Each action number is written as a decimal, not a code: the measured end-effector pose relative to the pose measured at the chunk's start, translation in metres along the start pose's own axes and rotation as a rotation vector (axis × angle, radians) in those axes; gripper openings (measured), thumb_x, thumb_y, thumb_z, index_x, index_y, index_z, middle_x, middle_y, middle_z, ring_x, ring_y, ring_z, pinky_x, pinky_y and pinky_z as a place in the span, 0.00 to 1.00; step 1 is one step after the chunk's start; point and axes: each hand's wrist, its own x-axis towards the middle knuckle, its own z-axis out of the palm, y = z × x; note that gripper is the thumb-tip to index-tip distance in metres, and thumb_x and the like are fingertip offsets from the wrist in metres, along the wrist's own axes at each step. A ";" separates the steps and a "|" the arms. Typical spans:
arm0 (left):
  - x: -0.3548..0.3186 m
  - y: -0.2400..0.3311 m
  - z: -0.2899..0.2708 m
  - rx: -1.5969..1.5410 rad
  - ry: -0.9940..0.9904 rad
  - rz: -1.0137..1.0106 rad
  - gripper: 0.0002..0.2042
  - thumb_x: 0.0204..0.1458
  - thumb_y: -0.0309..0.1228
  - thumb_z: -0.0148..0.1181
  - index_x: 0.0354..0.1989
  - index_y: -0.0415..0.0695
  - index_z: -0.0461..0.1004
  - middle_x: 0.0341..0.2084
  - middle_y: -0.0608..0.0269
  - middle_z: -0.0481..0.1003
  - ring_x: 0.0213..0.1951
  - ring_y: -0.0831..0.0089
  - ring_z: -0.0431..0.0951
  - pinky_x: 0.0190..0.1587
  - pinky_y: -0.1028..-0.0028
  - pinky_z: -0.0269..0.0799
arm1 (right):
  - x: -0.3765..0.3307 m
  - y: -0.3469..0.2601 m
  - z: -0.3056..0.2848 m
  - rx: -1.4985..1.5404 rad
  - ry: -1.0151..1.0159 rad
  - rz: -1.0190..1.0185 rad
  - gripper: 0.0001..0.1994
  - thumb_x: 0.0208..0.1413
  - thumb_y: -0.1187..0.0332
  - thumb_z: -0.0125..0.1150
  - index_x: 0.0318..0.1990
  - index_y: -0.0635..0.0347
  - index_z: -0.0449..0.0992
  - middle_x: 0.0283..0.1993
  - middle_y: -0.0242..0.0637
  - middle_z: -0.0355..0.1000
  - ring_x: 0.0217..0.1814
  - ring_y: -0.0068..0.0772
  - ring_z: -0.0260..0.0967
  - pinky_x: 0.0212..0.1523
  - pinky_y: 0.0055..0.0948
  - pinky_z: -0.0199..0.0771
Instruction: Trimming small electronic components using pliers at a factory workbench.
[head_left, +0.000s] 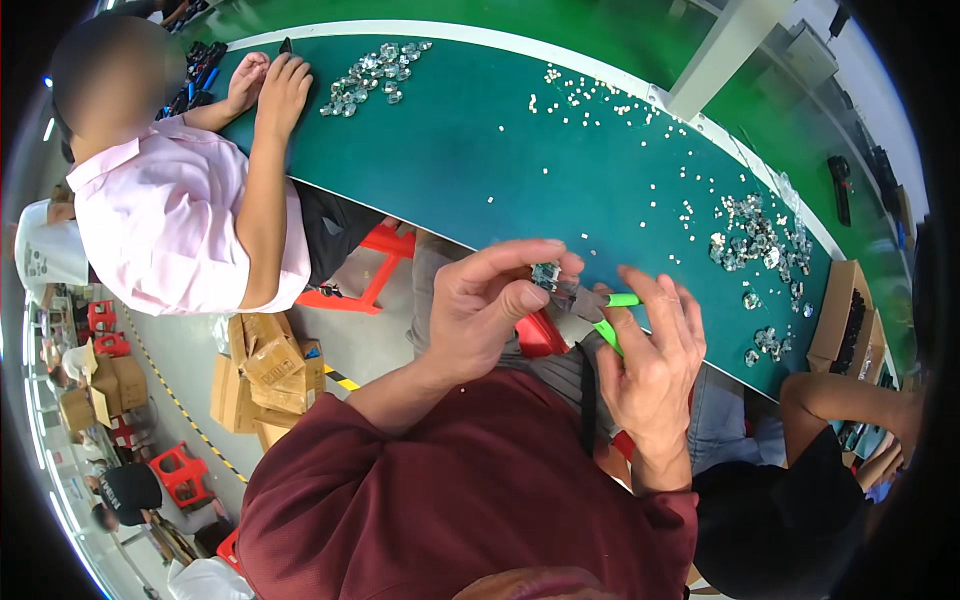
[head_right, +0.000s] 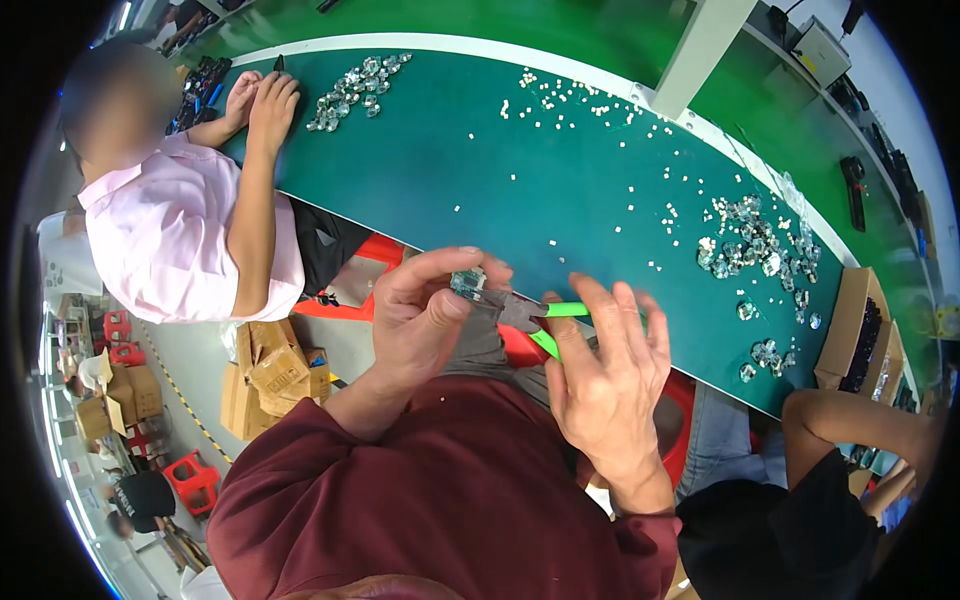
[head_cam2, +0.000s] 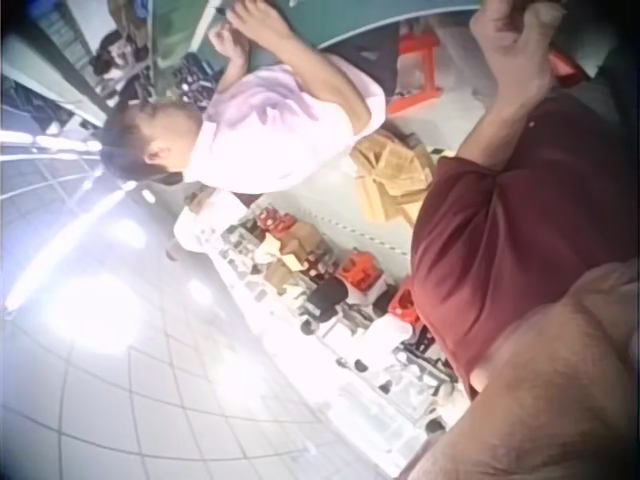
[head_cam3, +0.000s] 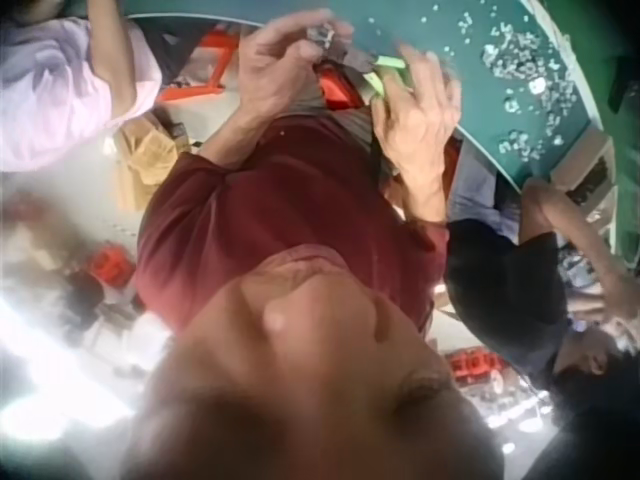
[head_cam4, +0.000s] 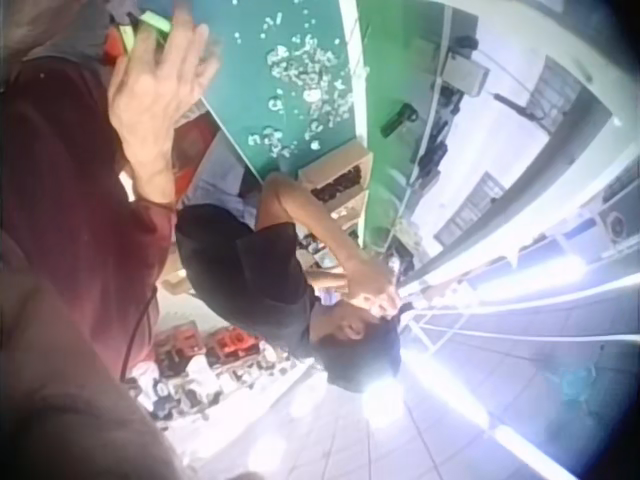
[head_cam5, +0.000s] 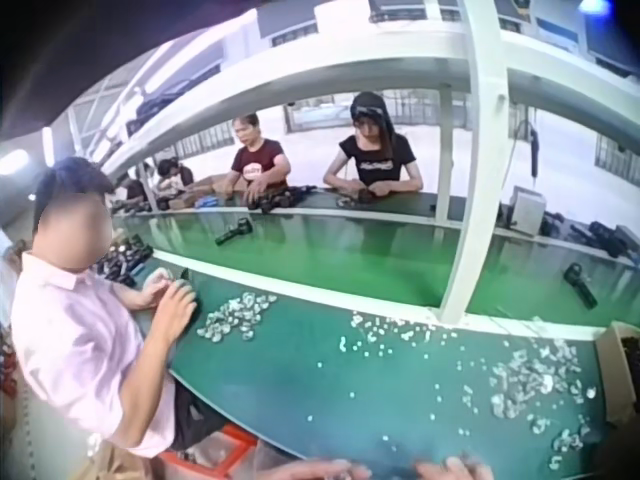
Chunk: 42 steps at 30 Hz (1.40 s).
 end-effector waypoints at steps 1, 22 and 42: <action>0.001 0.000 0.000 0.046 -0.006 0.014 0.18 0.61 0.27 0.62 0.58 0.36 0.73 0.48 0.51 0.79 0.50 0.67 0.80 0.55 0.68 0.76 | 0.000 0.000 0.000 0.001 0.000 0.004 0.18 0.39 0.73 0.66 0.43 0.58 0.83 0.58 0.43 0.72 0.53 0.53 0.72 0.59 0.53 0.66; 0.009 0.013 -0.006 0.294 -0.059 0.060 0.17 0.58 0.33 0.67 0.50 0.33 0.76 0.39 0.49 0.77 0.40 0.64 0.79 0.43 0.67 0.76 | 0.002 0.000 0.004 0.183 0.044 -0.018 0.07 0.43 0.70 0.68 0.31 0.61 0.81 0.39 0.39 0.73 0.29 0.39 0.73 0.33 0.36 0.68; 0.010 0.012 -0.021 0.331 -0.059 0.080 0.12 0.57 0.18 0.62 0.49 0.32 0.78 0.41 0.52 0.78 0.42 0.68 0.80 0.45 0.70 0.79 | 0.010 -0.003 -0.002 0.238 0.003 0.009 0.07 0.45 0.74 0.65 0.33 0.65 0.81 0.39 0.42 0.76 0.34 0.43 0.74 0.35 0.37 0.72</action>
